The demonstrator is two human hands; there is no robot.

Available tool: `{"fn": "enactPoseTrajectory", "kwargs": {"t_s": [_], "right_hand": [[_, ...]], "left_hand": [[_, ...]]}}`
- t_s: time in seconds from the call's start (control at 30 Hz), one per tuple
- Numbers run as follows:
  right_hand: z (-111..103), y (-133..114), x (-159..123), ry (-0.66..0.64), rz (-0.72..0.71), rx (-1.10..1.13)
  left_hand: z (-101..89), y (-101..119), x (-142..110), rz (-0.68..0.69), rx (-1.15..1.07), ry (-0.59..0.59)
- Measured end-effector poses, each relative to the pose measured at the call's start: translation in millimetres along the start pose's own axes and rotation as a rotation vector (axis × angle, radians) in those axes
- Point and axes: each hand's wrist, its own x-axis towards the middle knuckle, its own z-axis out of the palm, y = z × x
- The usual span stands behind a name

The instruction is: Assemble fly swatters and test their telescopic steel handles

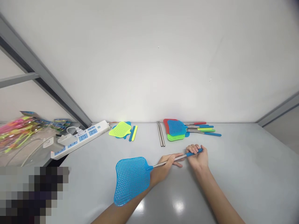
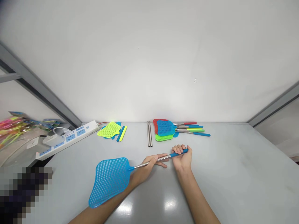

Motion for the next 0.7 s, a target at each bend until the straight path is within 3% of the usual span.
{"fn": "enactPoseTrajectory", "kwargs": {"t_s": [0.13,0.37,0.53,0.7], "right_hand": [[0,-1,4,0.096,-0.037,0.004],[-2,-4,5,0.138,-0.271,0.05],[-2,-17,7,0.156,-0.315,0.067],[-5,-27,11,0.169,-0.336,0.067]], "left_hand": [[1.6,-4,5,0.037,-0.109,-0.009],[-1.4,-12,9,0.034,-0.288,-0.007],[-3.9,-17,12,0.054,-0.513,-0.025],[-3.2,-24,15,0.057,-0.511,0.014]]}}
